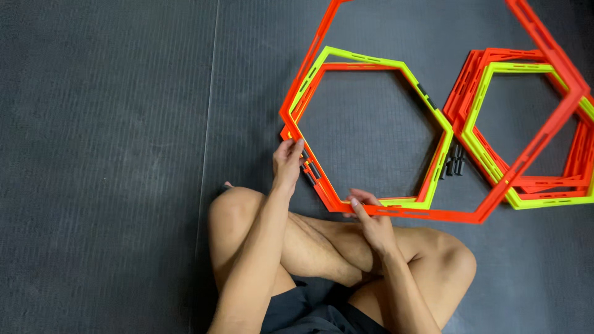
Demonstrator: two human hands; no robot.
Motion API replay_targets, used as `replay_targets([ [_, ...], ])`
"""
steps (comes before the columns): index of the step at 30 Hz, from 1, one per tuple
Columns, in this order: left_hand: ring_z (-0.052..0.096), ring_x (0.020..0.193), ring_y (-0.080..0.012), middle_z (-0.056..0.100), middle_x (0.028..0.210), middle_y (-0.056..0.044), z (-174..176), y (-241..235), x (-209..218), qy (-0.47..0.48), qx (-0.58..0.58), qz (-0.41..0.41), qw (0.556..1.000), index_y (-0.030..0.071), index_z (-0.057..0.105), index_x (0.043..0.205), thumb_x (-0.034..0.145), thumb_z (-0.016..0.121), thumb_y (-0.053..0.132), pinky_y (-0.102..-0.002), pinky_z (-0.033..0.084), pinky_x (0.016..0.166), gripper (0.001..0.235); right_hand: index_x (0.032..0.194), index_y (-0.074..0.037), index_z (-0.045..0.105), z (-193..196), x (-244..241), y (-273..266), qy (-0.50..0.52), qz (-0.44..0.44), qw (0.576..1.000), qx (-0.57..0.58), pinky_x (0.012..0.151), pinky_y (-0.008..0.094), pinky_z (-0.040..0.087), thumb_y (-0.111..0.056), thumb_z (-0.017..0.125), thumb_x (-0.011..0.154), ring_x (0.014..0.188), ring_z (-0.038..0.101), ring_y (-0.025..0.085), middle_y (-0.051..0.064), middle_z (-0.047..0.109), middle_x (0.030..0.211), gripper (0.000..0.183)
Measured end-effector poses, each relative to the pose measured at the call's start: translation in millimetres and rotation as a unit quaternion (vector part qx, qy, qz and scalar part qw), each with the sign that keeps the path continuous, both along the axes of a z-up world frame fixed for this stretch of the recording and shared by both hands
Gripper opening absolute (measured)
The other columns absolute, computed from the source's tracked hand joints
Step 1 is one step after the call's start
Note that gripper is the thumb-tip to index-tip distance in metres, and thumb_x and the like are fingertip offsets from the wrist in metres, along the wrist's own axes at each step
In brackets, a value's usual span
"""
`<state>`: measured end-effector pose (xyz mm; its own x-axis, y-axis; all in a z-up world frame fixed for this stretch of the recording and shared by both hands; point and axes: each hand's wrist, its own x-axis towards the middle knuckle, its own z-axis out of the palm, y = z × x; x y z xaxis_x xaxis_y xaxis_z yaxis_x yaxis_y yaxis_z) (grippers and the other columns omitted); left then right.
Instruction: The person sits cross-legged on a dark mat and assembles hexagonal frames using orange and yellow plastic pieces and black connectors. They connect the pieces by inserting the connectors into slots on the frame edges, forming complete hexagons and linking them together.
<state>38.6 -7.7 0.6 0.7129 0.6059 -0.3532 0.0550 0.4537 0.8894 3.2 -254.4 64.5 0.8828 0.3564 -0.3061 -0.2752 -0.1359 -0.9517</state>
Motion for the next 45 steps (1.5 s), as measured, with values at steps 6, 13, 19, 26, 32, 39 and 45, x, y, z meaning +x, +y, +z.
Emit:
replay_targets([
  [6,0.067,0.116,-0.029,0.069,0.121,-0.022,-25,1,5,0.001,0.042,0.012,0.999,0.001,0.064,0.133,0.104,0.067,0.036,-0.042,0.061,0.088,0.045,0.144,0.004,0.053,2,-11,-10,0.138,-0.113,0.982,0.065,0.086,0.036,0.063,-0.013,0.061,0.103,0.093,0.075,0.027,0.017,0.064,0.11,0.045],
  [13,0.067,0.121,-0.0335,0.069,0.126,-0.023,8,-6,-2,0.088,0.104,-0.02,0.99,0.001,0.059,0.14,0.105,0.059,0.042,-0.041,0.059,0.096,0.054,0.102,0.015,0.076,43,-2,-33,0.172,0.014,0.973,-0.152,0.065,0.047,0.066,-0.022,0.071,0.099,0.075,0.077,0.037,0.028,0.069,0.082,0.038],
  [19,0.07,0.116,-0.0287,0.072,0.121,-0.018,22,-6,-3,0.073,0.123,-0.03,0.989,0.007,0.063,0.136,0.104,0.06,0.046,-0.039,0.058,0.093,0.051,0.097,-0.002,0.078,123,38,64,-0.117,0.189,0.942,-0.251,0.074,0.04,0.058,-0.019,0.072,0.093,0.081,0.072,0.022,0.017,0.077,0.081,0.018],
  [26,0.065,0.122,-0.0308,0.067,0.127,-0.023,2,-5,10,0.021,0.023,-0.018,0.999,0.0,0.062,0.136,0.096,0.076,0.041,-0.04,0.052,0.104,0.059,0.109,-0.01,0.076,36,76,108,-0.28,0.212,0.892,-0.286,0.076,0.039,0.06,-0.031,0.079,0.092,0.087,0.076,0.027,0.009,0.072,0.092,0.028],
  [32,0.071,0.111,-0.0291,0.072,0.115,-0.019,1,-11,-3,0.066,0.003,-0.048,0.997,0.003,0.068,0.128,0.086,0.086,0.04,-0.039,0.058,0.093,0.059,0.105,-0.011,0.074,44,26,90,-0.321,0.125,0.866,-0.364,0.072,0.04,0.059,-0.039,0.077,0.093,0.084,0.074,0.028,0.007,0.065,0.092,0.03],
  [39,0.077,0.096,-0.0233,0.079,0.103,-0.011,4,-12,-17,0.184,0.157,-0.081,0.967,0.009,0.074,0.113,0.087,0.081,0.045,-0.035,0.063,0.079,0.045,0.1,-0.013,0.067,3,18,94,-0.32,0.059,0.901,-0.286,0.071,0.045,0.056,-0.038,0.078,0.093,0.081,0.07,0.035,0.009,0.06,0.087,0.029],
  [45,0.065,0.122,-0.0399,0.066,0.128,-0.032,26,-21,-13,0.059,0.022,0.023,0.998,-0.01,0.058,0.134,0.093,0.08,0.023,-0.042,0.056,0.101,0.056,0.098,-0.011,0.074,3,34,107,-0.262,0.055,0.936,-0.228,0.067,0.037,0.058,-0.033,0.078,0.094,0.077,0.072,0.03,0.009,0.066,0.081,0.023],
])
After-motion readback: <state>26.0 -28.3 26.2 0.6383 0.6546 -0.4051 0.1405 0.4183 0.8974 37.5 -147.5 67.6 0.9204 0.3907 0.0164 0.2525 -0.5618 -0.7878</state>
